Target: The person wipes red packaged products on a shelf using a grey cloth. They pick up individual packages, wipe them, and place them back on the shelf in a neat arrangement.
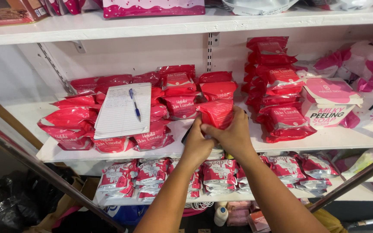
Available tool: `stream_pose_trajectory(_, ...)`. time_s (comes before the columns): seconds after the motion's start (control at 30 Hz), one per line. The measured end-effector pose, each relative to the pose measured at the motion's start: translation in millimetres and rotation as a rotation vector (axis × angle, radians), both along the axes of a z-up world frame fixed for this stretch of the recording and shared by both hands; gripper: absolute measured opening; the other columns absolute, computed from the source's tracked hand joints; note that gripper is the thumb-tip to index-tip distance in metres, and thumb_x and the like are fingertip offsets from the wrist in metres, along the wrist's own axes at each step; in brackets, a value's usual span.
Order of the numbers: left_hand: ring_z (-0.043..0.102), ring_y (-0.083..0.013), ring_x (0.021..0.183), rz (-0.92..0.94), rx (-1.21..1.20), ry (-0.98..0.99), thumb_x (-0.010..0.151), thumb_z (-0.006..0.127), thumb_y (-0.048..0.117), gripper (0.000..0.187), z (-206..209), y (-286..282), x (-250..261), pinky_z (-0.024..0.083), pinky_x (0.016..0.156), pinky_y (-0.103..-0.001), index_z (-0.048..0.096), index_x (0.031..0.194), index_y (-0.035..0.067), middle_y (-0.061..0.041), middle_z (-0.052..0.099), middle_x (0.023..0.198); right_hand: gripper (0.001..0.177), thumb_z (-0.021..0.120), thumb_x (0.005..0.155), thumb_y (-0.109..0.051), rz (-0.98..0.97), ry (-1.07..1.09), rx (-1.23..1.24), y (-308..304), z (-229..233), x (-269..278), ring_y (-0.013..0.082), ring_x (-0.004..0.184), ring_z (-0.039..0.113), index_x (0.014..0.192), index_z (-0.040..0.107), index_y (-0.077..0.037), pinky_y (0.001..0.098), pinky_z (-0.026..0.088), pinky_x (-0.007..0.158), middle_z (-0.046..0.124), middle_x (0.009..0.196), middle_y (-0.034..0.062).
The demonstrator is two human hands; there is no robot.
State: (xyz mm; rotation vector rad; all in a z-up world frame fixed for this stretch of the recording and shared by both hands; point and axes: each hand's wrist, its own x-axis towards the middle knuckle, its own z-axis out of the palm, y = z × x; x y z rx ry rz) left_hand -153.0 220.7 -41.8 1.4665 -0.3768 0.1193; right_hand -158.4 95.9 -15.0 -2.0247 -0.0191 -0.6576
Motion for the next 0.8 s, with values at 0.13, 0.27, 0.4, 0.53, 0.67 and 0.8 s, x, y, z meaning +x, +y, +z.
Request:
stream_pose_trajectory(0.13, 0.064, -0.0225, 0.117, 0.103, -0.008, -0.017, 0.076, 0.063, -0.006, 0.083, -10, -5, 7, 0.051, 0.100, -0.034, 0.036, 0.153, 0.006, -0.012, 0.066, 0.130, 0.112, 0.097, 0.058, -0.036, -0.048, 0.009, -0.208, -3, -3, 6, 0.0444, 0.121, 0.048, 0.142, 0.039, 0.009, 0.0503, 0.041, 0.103, 0.053, 0.127, 0.0324)
stream_pose_trajectory(0.27, 0.064, -0.0206, 0.118, 0.163, 0.070, -0.048, 0.074, 0.063, -0.010, 0.083, -15, -4, 9, 0.049, 0.101, -0.032, 0.038, 0.152, 0.004, -0.012, 0.067, 0.129, 0.109, 0.094, 0.058, -0.035, -0.058, -0.024, -0.221, -1, -9, 13, 0.0454, 0.126, 0.047, 0.142, 0.040, 0.008, 0.0495, 0.041, 0.106, 0.052, 0.132, 0.0329)
stream_pose_trajectory(0.4, 0.065, -0.0192, 0.116, 0.109, -0.115, -0.029, 0.070, 0.058, -0.010, 0.089, -39, -6, 28, 0.053, 0.096, -0.030, 0.033, 0.154, 0.007, -0.011, 0.065, 0.129, 0.104, 0.093, 0.062, -0.033, 0.008, -0.114, -0.216, -1, -10, 18, 0.0418, 0.121, 0.051, 0.141, 0.040, 0.008, 0.0480, 0.044, 0.101, 0.055, 0.129, 0.0301)
stream_pose_trajectory(0.53, 0.065, -0.0201, 0.113, 0.191, -0.102, 0.046, 0.083, 0.076, 0.003, 0.072, -11, 6, 18, 0.058, 0.090, -0.033, 0.044, 0.147, 0.005, -0.011, 0.066, 0.126, 0.086, 0.081, 0.079, -0.035, 0.168, -0.120, 0.166, -16, -37, 51, 0.0366, 0.115, 0.058, 0.143, 0.042, 0.004, 0.0441, 0.047, 0.097, 0.057, 0.127, 0.0254)
stream_pose_trajectory(0.67, 0.070, -0.0207, 0.103, 0.105, -0.283, 0.237, 0.086, 0.076, 0.017, 0.067, -19, 18, 28, 0.062, 0.074, -0.037, 0.047, 0.145, 0.008, -0.008, 0.065, 0.127, 0.054, 0.066, 0.095, -0.031, 0.068, -0.102, 0.253, -45, -91, 97, 0.0354, 0.120, 0.061, 0.140, 0.054, -0.003, 0.0437, 0.048, 0.104, 0.060, 0.134, 0.0203)
stream_pose_trajectory(0.8, 0.073, -0.0161, 0.099, 0.081, -0.384, 0.198, 0.084, 0.077, 0.018, 0.074, -39, 20, 43, 0.066, 0.075, -0.033, 0.045, 0.150, 0.014, -0.002, 0.064, 0.129, 0.066, 0.073, 0.087, -0.039, 0.099, -0.097, -0.389, -65, -154, 126, 0.0426, 0.134, 0.047, 0.143, 0.054, -0.012, 0.0539, 0.039, 0.110, 0.050, 0.145, 0.0243)
